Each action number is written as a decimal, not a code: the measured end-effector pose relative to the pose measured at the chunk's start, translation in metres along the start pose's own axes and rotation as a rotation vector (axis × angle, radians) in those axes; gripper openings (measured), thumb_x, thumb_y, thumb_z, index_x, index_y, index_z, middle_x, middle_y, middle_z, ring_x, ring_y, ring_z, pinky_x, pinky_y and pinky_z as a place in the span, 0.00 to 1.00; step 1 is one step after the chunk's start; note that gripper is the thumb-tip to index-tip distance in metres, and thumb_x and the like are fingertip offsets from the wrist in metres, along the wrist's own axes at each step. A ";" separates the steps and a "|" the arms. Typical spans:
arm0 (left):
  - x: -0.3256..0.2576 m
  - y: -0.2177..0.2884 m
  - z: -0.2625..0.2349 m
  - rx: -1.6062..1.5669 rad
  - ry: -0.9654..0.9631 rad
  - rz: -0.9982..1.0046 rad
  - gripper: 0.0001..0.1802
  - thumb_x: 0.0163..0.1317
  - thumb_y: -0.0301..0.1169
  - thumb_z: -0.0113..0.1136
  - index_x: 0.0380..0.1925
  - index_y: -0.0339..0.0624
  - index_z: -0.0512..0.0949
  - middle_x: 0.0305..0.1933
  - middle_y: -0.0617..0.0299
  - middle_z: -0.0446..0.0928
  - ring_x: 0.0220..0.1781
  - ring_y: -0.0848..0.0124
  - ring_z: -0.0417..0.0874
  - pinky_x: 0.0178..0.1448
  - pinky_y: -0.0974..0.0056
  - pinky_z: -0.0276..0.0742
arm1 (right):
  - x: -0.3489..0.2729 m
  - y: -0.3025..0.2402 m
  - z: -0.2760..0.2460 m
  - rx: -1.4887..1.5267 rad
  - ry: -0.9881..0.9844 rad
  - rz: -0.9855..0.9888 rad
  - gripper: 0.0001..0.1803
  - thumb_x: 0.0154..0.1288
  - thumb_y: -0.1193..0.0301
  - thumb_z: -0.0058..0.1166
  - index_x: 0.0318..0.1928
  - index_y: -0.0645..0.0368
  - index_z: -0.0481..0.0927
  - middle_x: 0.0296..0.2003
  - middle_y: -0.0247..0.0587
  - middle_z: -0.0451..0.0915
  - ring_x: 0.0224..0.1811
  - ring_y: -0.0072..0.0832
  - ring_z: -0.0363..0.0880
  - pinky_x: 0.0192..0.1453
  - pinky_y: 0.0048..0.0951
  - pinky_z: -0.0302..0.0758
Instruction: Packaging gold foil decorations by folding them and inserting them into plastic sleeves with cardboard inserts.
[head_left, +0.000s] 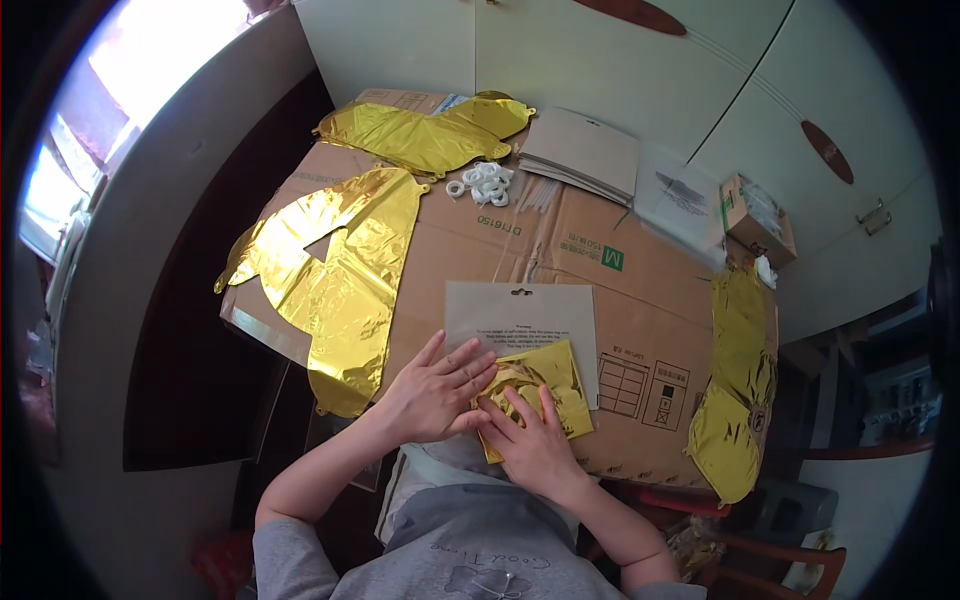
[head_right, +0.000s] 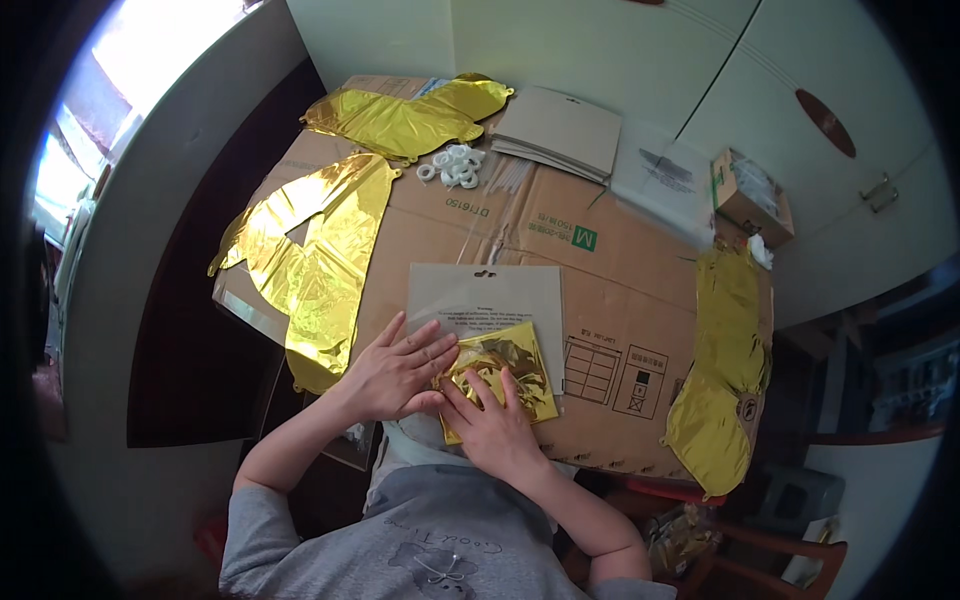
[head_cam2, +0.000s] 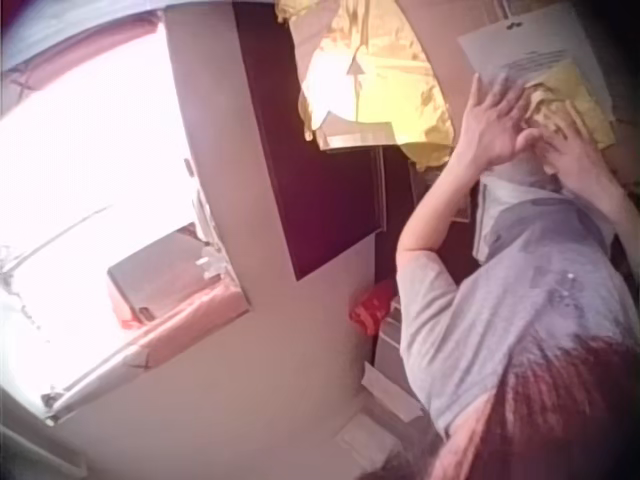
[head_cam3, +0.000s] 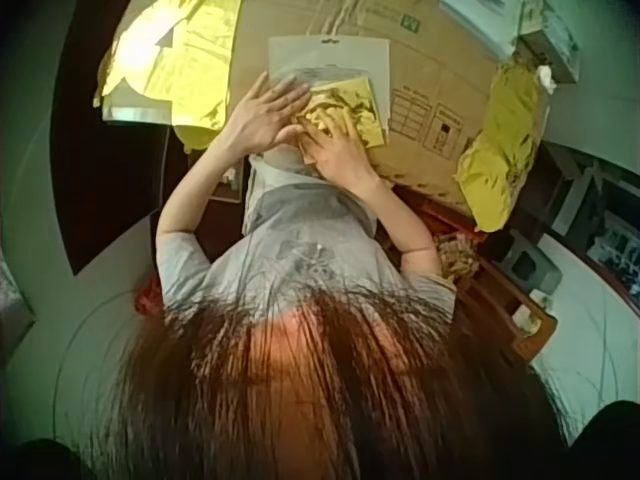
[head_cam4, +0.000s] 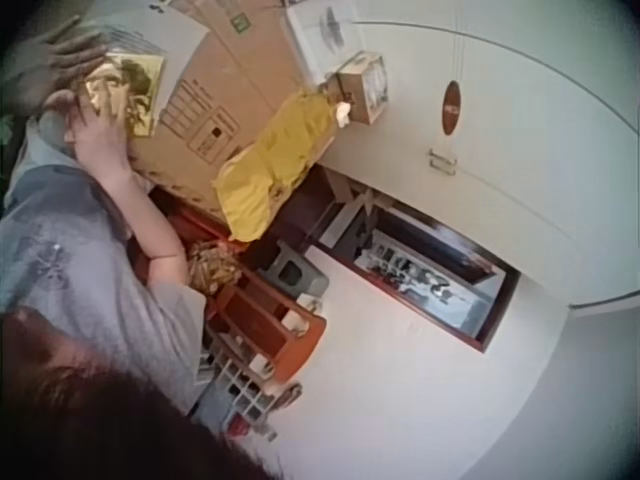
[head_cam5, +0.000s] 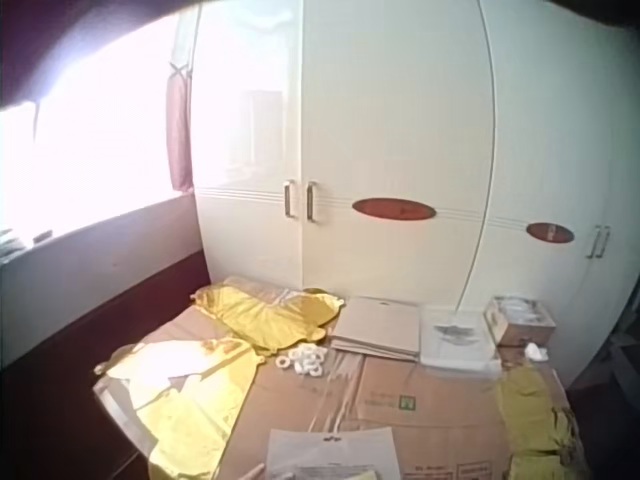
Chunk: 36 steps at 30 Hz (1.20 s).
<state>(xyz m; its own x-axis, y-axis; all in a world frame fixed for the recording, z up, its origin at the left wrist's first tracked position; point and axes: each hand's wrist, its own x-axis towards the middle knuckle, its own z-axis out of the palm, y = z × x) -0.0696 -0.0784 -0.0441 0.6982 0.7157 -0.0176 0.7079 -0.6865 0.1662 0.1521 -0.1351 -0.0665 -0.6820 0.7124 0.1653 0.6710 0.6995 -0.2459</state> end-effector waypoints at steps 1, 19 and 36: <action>0.001 -0.002 -0.001 -0.010 -0.022 0.005 0.39 0.69 0.62 0.35 0.70 0.50 0.64 0.74 0.65 0.62 0.79 0.63 0.54 0.79 0.40 0.36 | 0.000 0.000 0.000 0.001 0.003 0.001 0.27 0.60 0.66 0.55 0.62 0.47 0.75 0.66 0.33 0.68 0.70 0.42 0.60 0.73 0.67 0.49; 0.071 0.008 -0.011 -0.197 -0.056 0.441 0.34 0.73 0.52 0.39 0.72 0.47 0.60 0.77 0.61 0.57 0.79 0.62 0.53 0.80 0.50 0.43 | 0.000 0.001 0.000 -0.002 -0.045 0.038 0.24 0.62 0.65 0.49 0.61 0.45 0.76 0.59 0.30 0.74 0.65 0.38 0.67 0.71 0.67 0.54; 0.112 -0.015 0.016 0.063 -0.005 0.268 0.37 0.70 0.59 0.37 0.74 0.54 0.56 0.78 0.68 0.56 0.80 0.67 0.52 0.79 0.39 0.37 | 0.004 0.003 -0.006 -0.002 0.017 -0.001 0.24 0.64 0.64 0.48 0.61 0.45 0.76 0.66 0.32 0.68 0.71 0.39 0.58 0.73 0.63 0.51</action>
<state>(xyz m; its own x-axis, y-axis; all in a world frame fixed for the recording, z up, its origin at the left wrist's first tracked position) -0.0008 0.0100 -0.0648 0.8617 0.5072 0.0135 0.5033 -0.8579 0.1035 0.1527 -0.1298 -0.0610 -0.6779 0.7124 0.1814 0.6708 0.7005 -0.2437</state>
